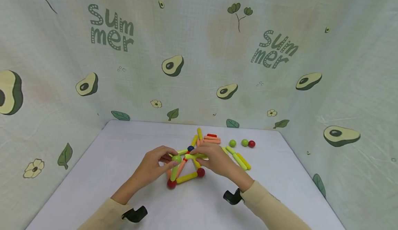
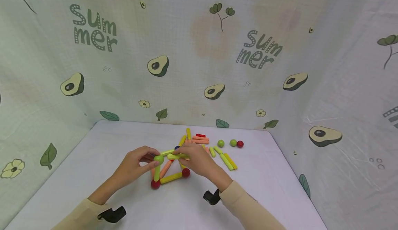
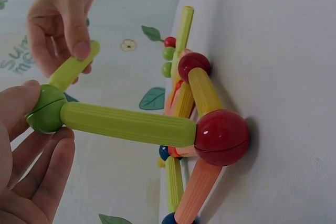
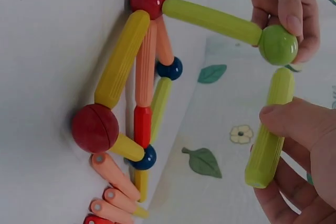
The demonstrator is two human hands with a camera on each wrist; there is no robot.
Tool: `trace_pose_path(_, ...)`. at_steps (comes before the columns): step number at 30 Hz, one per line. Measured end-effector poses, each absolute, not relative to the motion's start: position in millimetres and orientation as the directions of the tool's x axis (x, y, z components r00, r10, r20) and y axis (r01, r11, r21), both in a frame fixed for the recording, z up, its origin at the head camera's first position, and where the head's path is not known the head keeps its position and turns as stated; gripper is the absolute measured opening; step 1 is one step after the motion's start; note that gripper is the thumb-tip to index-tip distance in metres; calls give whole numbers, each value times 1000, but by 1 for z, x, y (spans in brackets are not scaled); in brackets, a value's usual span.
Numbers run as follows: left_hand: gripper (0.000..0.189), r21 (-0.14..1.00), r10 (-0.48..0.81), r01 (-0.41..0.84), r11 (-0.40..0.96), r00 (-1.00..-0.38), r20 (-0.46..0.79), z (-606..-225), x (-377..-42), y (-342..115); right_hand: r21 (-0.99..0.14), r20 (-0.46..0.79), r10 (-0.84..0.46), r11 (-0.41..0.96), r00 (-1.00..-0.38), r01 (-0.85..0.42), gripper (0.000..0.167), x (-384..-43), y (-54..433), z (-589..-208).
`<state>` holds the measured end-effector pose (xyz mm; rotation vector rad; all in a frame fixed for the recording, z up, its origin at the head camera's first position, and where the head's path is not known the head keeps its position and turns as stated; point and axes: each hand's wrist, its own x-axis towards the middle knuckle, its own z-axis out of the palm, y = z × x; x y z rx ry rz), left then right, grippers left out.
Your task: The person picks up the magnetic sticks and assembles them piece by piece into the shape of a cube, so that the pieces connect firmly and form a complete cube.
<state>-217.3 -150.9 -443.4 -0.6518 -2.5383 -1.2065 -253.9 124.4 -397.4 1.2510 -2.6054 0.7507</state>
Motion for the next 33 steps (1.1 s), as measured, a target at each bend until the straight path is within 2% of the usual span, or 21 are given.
trace_pose_path(6, 33, 667, 292, 510, 543, -859, 420, -443, -217, -152, -302, 383, -711, 508, -590, -807, 28, -254, 115, -400)
trace_pose_path(18, 34, 643, 303, 551, 532, -833, 463, -442, -218, -160, -282, 388, -689, 544, -612, -790, 26, -256, 110, -408)
trace_pose_path(22, 34, 633, 313, 564, 530, -824, 472, -440, -217, -159, -247, 411, -686, 550, -601, -798, 25, -257, 112, -407)
trace_pose_path(26, 34, 599, 311, 575, 558, -814, 491, -438, -217, -154, -226, 439, -689, 537, -577, -813, 25, -258, 112, -404)
trace_pose_path(33, 30, 526, 292, 571, 630, -802, 521, -439, -220, -138, -232, 438, -687, 537, -580, -811, 23, -257, 112, -405)
